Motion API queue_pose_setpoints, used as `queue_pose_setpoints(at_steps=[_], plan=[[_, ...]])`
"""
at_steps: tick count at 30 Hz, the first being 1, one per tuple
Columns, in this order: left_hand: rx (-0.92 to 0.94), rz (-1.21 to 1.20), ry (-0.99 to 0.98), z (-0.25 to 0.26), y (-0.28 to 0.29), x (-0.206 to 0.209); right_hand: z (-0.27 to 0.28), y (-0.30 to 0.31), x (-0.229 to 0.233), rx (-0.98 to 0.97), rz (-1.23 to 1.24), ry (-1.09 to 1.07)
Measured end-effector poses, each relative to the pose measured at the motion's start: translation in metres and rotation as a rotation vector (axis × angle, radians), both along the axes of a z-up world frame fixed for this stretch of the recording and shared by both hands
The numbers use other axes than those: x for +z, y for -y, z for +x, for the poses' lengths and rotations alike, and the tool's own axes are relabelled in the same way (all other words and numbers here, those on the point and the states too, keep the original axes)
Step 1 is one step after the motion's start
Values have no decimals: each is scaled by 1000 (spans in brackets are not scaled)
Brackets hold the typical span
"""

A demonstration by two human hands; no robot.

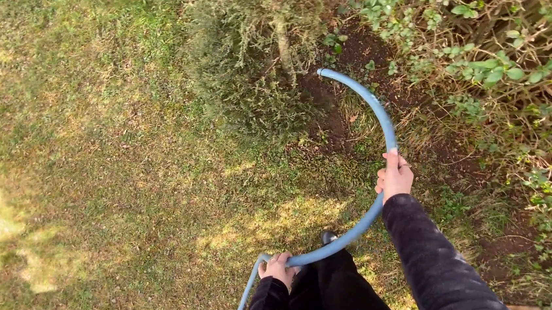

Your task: The person waters various plants and shrubs in a garden using a blue hose. They move along a path, directing the water stream at the base of different bushes and trees.

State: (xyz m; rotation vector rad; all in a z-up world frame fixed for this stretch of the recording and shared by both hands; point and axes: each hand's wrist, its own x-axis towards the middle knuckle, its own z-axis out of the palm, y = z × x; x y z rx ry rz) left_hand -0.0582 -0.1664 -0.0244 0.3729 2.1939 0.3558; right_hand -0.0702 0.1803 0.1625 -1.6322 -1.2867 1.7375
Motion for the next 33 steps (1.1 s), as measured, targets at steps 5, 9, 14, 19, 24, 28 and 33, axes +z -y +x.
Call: queue_pose_setpoints(at_steps=[5, 9, 14, 19, 24, 28, 33], plan=[[4, -39, -21, -13, -2, 3, -25, -1, -11, 88, 65, -14], [35, -51, -24, -26, -6, 6, -46, 4, -6, 69, 38, -23], [62, -72, 2, -38, -14, 29, -60, 12, 10, 34, -2, 25], [61, -86, -8, -38, -15, 18, -62, 14, 14, 24, -8, 45], [44, -54, -24, -35, -13, 11, -61, 14, 11, 29, -6, 52], [40, -49, -37, -35, -12, 17, -57, 16, 10, 21, -5, 23], [57, -40, -30, -36, -9, 25, -55, 20, 8, 5, -5, -1]])
